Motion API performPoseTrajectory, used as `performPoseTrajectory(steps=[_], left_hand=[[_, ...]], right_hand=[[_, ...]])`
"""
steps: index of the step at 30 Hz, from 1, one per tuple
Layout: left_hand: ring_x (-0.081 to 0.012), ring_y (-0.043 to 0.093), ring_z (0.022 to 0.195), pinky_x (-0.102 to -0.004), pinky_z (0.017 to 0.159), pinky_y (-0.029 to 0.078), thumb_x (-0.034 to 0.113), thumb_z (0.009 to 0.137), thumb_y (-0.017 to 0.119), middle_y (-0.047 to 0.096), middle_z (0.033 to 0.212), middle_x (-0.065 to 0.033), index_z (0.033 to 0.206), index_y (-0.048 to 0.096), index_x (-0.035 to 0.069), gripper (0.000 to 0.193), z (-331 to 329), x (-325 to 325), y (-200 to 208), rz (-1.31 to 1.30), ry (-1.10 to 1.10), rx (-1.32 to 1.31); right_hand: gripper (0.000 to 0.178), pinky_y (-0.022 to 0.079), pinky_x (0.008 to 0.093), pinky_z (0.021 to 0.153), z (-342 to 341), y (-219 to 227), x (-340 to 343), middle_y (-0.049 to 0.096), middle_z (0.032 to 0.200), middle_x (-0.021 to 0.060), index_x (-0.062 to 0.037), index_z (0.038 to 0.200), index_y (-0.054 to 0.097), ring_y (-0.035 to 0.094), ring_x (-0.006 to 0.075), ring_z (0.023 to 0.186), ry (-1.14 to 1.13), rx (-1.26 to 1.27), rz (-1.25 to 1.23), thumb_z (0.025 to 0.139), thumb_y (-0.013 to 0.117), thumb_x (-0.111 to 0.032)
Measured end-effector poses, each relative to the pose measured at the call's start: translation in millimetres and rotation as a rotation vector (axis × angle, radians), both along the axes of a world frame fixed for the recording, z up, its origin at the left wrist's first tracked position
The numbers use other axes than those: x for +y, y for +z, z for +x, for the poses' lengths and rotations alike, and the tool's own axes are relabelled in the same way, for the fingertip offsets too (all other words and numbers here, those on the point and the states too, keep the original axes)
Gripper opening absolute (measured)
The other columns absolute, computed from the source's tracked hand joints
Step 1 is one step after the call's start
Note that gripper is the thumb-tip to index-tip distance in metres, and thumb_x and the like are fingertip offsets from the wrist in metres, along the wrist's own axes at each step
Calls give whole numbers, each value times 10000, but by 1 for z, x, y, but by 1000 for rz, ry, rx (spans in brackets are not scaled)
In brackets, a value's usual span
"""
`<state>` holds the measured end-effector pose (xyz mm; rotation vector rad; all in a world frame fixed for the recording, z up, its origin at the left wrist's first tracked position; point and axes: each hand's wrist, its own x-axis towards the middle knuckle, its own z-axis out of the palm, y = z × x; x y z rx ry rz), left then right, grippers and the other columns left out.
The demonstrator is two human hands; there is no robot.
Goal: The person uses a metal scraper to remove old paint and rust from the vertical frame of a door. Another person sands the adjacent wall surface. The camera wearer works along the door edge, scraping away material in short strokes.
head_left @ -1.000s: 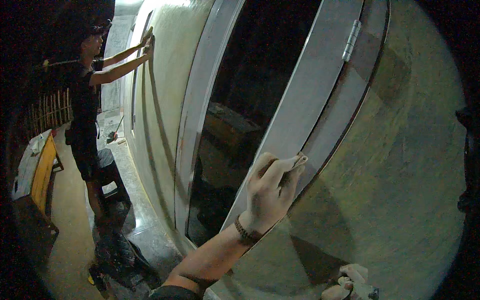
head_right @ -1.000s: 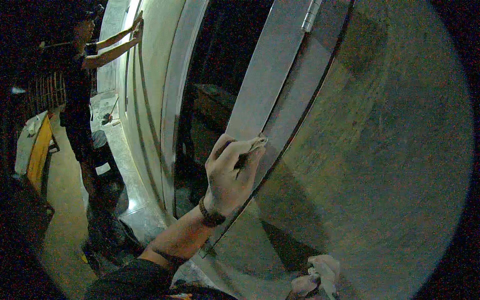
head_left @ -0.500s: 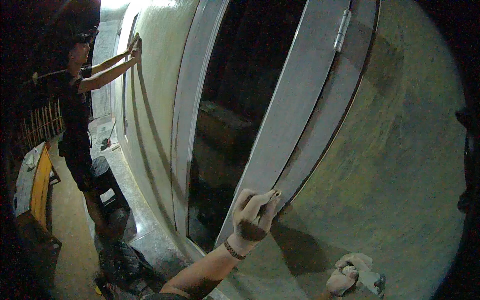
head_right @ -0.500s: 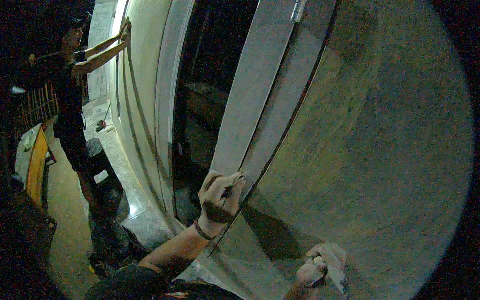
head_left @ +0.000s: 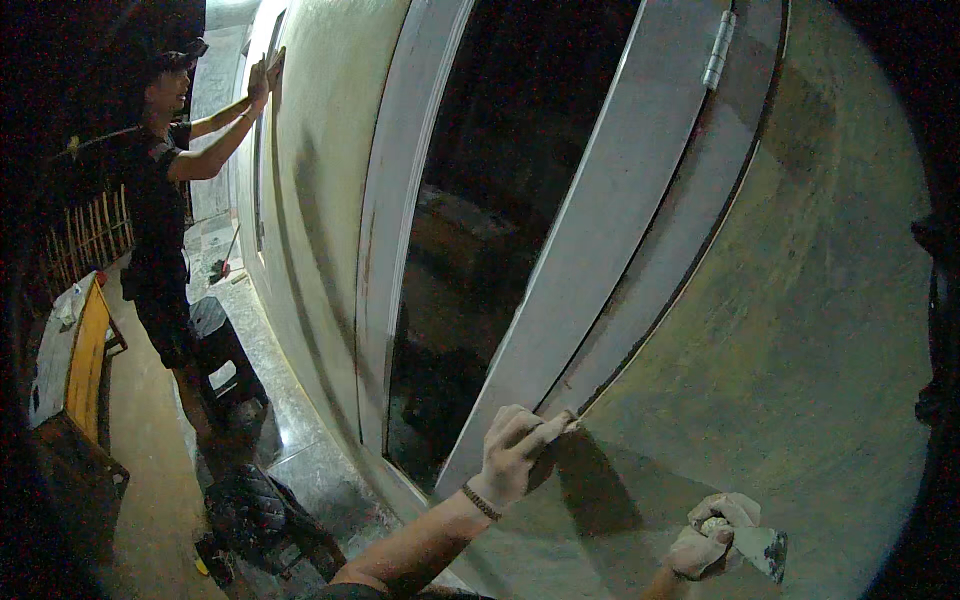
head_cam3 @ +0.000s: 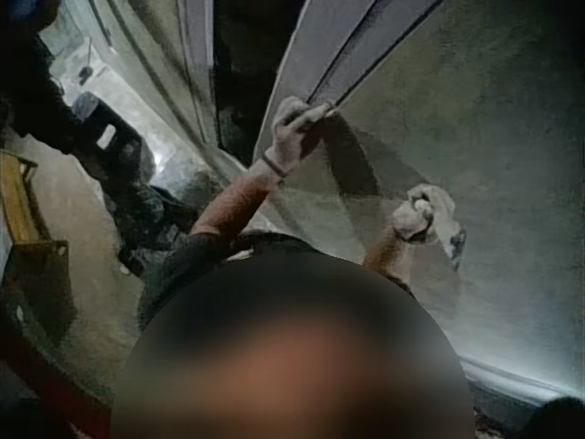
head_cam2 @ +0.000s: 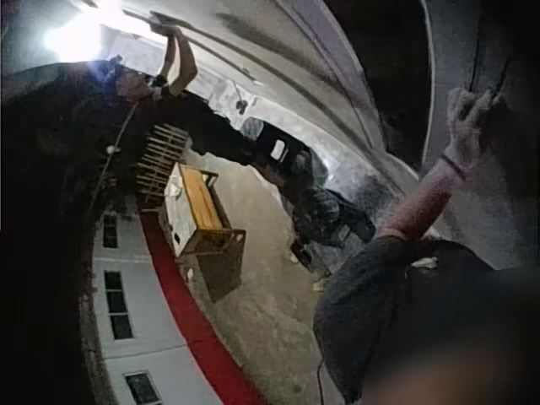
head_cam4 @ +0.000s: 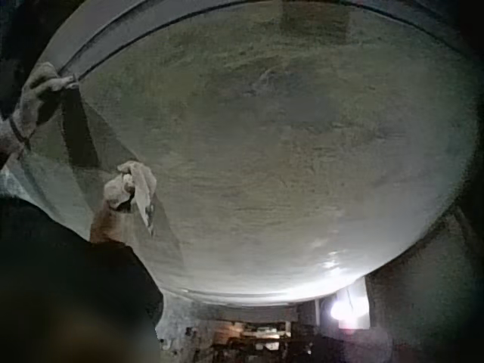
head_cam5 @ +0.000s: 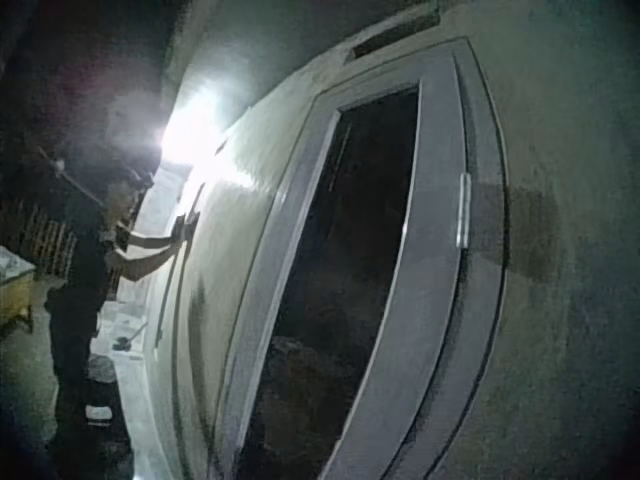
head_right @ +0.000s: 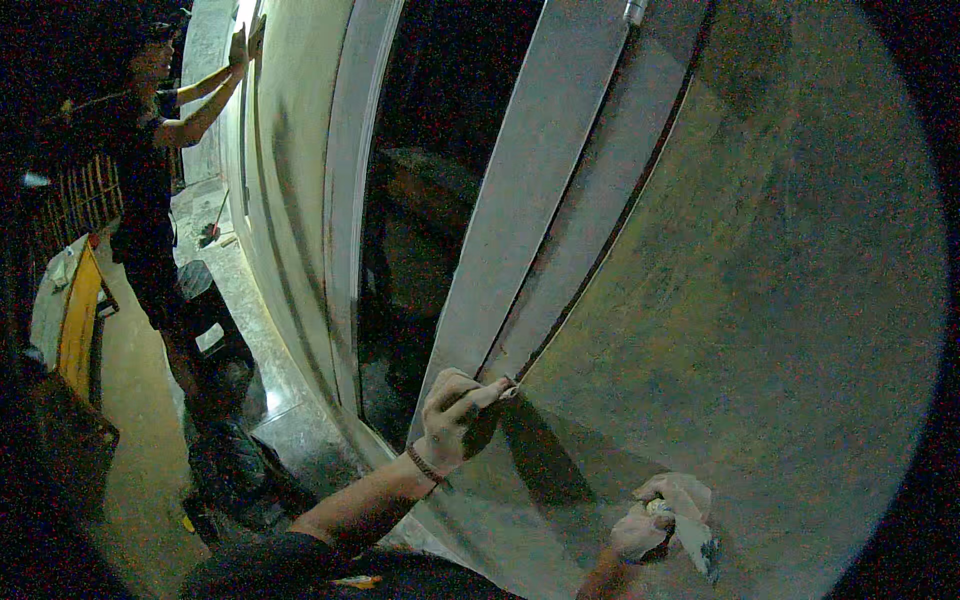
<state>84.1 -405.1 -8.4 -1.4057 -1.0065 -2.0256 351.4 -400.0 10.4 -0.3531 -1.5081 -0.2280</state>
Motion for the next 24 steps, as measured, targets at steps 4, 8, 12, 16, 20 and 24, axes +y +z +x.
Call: performPoseTrajectory(steps=[4,8,12,16,20,24], left_hand=[[-221,569,665,-329,586,443,32,786,836,607,753,-56,997,763,69,227,-13,30,27,76,90,70],[-226,555,671,-342,613,438,35,773,828,612,782,-53,974,766,71,214,-9,6,12,6,37,68],[-240,550,690,-367,637,427,40,746,833,583,767,-47,974,760,55,240,2,-15,8,53,-5,131],[-232,532,671,-357,619,419,29,780,827,564,749,-45,1013,752,65,247,13,26,104,123,67,171],[-218,513,653,-353,609,418,41,813,827,548,737,-42,1027,751,58,228,12,7,125,131,63,148],[-222,531,660,-360,616,436,32,813,823,571,739,-48,994,759,54,194,25,-4,122,151,85,168]], right_hand=[[376,394,287,458,-4,8,-2,524,805,109,-3,971,587,500,171,599,12,-16,49,1033,455,-349],[360,395,289,476,-5,10,-9,536,823,102,-17,975,593,508,172,598,11,-34,83,1026,465,-349],[348,391,293,479,9,6,-12,556,825,116,-12,991,605,518,175,604,63,-66,106,1009,486,-339],[307,439,342,516,40,9,-10,603,841,159,0,1033,598,553,220,610,-52,-69,135,987,515,-291],[263,495,389,601,49,-1,6,646,929,168,-18,1056,593,599,260,728,25,-93,254,978,562,-267],[538,502,404,774,76,-24,18,670,1147,124,-71,1135,617,632,293,870,497,-83,-112,973,516,-574]])
